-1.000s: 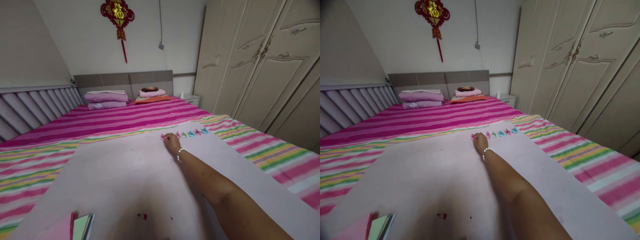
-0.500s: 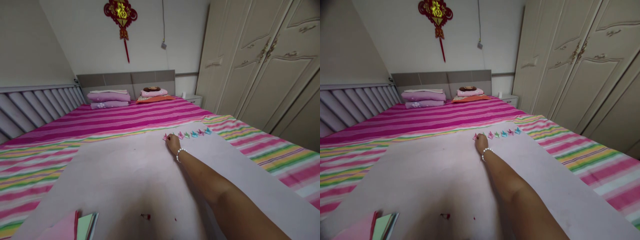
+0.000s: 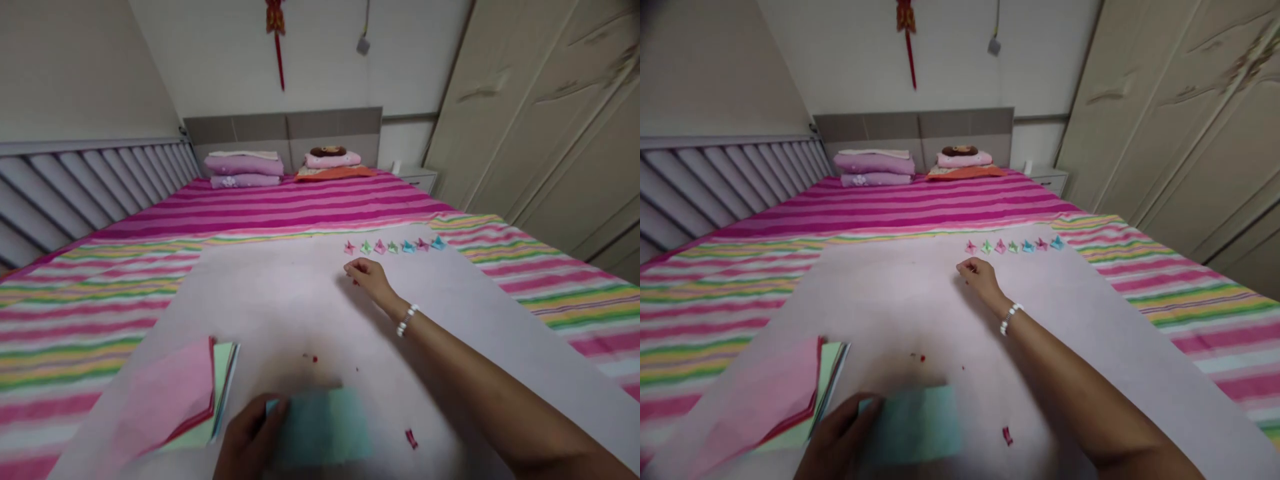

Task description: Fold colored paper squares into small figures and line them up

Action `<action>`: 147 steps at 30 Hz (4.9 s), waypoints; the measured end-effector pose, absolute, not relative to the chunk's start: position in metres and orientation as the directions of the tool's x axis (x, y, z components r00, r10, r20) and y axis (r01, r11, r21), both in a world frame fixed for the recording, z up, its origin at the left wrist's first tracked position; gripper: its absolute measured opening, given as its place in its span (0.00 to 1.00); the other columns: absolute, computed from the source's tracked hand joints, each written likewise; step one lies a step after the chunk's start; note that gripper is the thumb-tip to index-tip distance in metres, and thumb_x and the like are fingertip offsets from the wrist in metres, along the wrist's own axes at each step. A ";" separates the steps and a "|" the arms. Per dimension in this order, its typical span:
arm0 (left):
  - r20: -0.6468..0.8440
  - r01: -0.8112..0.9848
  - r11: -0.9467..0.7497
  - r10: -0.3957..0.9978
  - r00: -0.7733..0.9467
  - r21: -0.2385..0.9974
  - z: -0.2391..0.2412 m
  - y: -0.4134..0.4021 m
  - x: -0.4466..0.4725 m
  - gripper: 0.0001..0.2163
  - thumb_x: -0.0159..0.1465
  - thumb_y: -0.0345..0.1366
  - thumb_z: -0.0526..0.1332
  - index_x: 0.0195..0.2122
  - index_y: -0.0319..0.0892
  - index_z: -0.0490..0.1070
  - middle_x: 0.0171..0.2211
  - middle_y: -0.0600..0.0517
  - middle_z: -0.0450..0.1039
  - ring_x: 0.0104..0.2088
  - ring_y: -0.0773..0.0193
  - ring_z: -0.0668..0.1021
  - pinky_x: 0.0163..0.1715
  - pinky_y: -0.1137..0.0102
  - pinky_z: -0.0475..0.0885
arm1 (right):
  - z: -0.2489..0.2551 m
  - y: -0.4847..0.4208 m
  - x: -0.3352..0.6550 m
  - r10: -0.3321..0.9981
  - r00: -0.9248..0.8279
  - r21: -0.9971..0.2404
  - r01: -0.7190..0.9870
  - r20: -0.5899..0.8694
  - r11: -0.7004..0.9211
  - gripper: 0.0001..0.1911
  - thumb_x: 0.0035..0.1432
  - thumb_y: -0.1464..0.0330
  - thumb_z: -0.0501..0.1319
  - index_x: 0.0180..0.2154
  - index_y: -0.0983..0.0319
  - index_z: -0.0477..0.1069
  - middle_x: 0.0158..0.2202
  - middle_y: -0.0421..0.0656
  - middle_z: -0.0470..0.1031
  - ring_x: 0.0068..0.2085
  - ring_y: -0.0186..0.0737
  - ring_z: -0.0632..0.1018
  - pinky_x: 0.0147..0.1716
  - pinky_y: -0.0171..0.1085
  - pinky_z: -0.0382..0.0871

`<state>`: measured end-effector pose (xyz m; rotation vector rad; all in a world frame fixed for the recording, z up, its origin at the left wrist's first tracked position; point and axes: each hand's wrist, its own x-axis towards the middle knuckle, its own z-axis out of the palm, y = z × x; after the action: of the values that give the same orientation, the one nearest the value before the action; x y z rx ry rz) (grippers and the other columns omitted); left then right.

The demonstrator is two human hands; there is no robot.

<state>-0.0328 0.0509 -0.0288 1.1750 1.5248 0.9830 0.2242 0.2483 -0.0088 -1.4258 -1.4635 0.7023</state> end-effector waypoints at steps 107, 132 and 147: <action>-0.100 -0.027 0.119 0.920 0.378 0.993 0.021 -0.036 0.011 0.08 0.55 0.38 0.65 0.32 0.38 0.77 0.30 0.50 0.78 0.32 0.62 0.76 0.35 0.69 0.69 | 0.005 -0.038 0.173 0.968 -0.224 -0.889 -0.412 -0.115 -0.201 0.12 0.39 0.65 0.74 0.24 0.63 0.75 0.23 0.38 0.76 0.25 0.31 0.73 0.28 0.32 0.66; 0.078 0.160 -0.080 0.997 0.016 0.984 0.005 -0.033 0.003 0.12 0.49 0.35 0.70 0.36 0.45 0.80 0.27 0.53 0.75 0.26 0.65 0.73 0.29 0.71 0.71 | 0.007 -0.024 0.183 0.999 0.038 -0.948 -0.317 0.013 0.025 0.17 0.43 0.65 0.71 0.39 0.58 0.78 0.26 0.38 0.74 0.28 0.36 0.71 0.29 0.36 0.65; 0.216 0.221 -0.243 0.967 0.137 0.945 0.002 -0.019 -0.003 0.04 0.54 0.35 0.67 0.23 0.42 0.77 0.22 0.53 0.70 0.26 0.66 0.71 0.26 0.73 0.64 | 0.022 -0.014 0.190 0.909 -0.271 -0.915 0.165 0.316 0.367 0.12 0.43 0.66 0.72 0.35 0.56 0.79 0.38 0.44 0.76 0.42 0.44 0.75 0.43 0.42 0.67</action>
<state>-0.0033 -0.0188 0.0016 1.6113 1.1763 1.1711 0.1900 -0.0135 0.0216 -0.9624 -1.6915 0.9954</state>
